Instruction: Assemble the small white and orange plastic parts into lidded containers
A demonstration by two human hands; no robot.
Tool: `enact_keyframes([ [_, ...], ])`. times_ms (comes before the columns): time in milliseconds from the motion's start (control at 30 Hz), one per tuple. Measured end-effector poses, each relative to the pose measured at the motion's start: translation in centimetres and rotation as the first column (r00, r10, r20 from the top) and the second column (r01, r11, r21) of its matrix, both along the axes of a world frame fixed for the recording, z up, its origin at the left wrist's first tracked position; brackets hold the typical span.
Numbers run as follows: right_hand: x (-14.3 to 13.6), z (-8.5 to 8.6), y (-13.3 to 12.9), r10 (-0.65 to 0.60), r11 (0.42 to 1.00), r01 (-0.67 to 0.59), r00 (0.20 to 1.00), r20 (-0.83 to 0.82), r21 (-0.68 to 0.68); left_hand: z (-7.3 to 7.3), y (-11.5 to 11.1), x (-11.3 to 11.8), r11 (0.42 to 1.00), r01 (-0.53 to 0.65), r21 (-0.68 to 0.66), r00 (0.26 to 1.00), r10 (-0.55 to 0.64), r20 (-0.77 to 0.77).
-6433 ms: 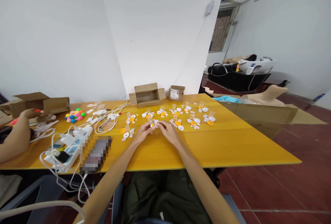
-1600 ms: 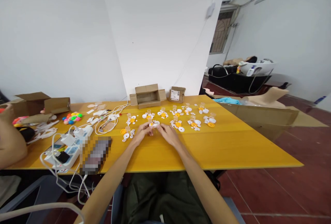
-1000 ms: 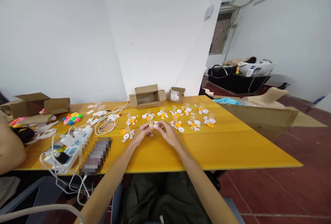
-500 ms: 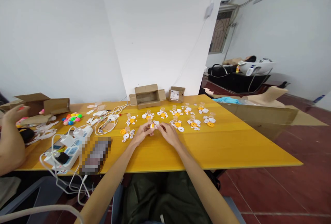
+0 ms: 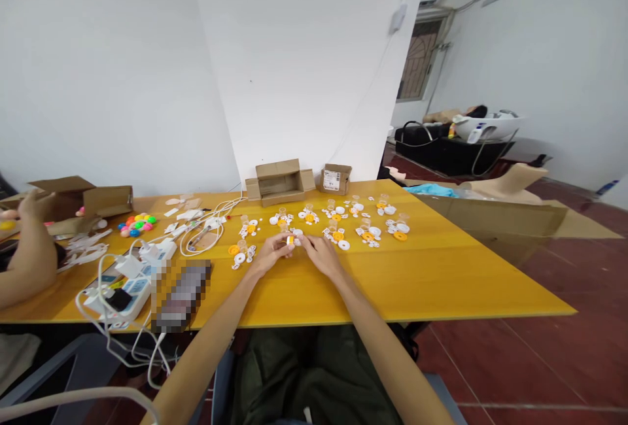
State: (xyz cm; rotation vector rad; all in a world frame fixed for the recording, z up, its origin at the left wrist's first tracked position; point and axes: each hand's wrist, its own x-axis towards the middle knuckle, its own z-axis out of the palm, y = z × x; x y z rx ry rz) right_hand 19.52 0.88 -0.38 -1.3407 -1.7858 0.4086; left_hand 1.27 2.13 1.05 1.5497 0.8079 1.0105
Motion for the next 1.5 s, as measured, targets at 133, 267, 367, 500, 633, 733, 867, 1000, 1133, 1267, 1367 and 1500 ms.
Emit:
enact_keyframes([
  [133, -0.11, -0.14, 0.1, 0.073, 0.997, -0.073, 0.992, -0.101, 0.007, 0.24, -0.11, 0.09, 1.0, -0.003, -0.014, 1.0, 0.003, -0.005],
  [267, -0.47, -0.19, 0.1, 0.163, 0.987, -0.159, 0.946, -0.28, 0.036, 0.46, -0.14, 0.18, 1.0, -0.011, -0.02, 1.0, 0.011, -0.004],
  [367, -0.6, -0.25, 0.2, 0.217, 0.976, -0.21, 0.918, -0.332, 0.058, 0.46, -0.07, 0.17, 1.0, -0.013, -0.025, 1.0, 0.013, 0.0],
  [500, -0.53, -0.17, 0.28, 0.216, 0.976, -0.201, 0.915, -0.34, 0.08, 0.21, 0.02, 0.08, 1.0, -0.003, -0.031, 1.0, 0.003, -0.002],
  [633, -0.38, 0.14, 0.07, 0.178, 0.984, -0.165, 0.943, -0.282, 0.067, -0.12, 0.15, -0.03, 0.999, 0.0, -0.036, 1.0, 0.0, 0.004],
  [733, -0.31, 0.18, -0.02, 0.125, 0.992, -0.114, 0.968, -0.219, 0.06, -0.26, 0.24, -0.02, 0.999, 0.005, -0.039, 1.0, -0.005, -0.002],
  [867, -0.17, -0.16, 0.13, 0.036, 0.998, -0.03, 0.992, -0.124, 0.047, -0.29, 0.25, 0.13, 0.999, 0.009, -0.036, 1.0, -0.01, -0.012],
  [1000, -0.01, -0.42, 0.29, -0.002, 0.999, 0.006, 0.997, -0.081, 0.04, -0.17, 0.16, 0.21, 0.999, 0.018, -0.035, 1.0, -0.018, -0.016],
  [1133, -0.21, -0.36, 0.26, 0.04, 0.999, -0.035, 0.986, -0.164, 0.032, 0.05, 0.08, 0.19, 0.999, -0.013, -0.049, 1.0, 0.013, 0.001],
  [1267, -0.52, -0.3, 0.36, 0.135, 0.991, -0.12, 0.936, -0.324, 0.066, 0.26, -0.03, 0.17, 0.998, -0.038, -0.042, 0.999, 0.039, 0.016],
  [1367, -0.56, -0.26, 0.45, 0.19, 0.982, -0.172, 0.919, -0.345, 0.081, 0.35, -0.11, 0.18, 0.998, -0.042, -0.04, 0.999, 0.042, 0.009],
  [1500, -0.4, -0.07, 0.32, 0.166, 0.986, -0.151, 0.938, -0.303, 0.074, 0.28, -0.14, 0.26, 0.998, -0.037, -0.044, 0.999, 0.037, -0.006],
])
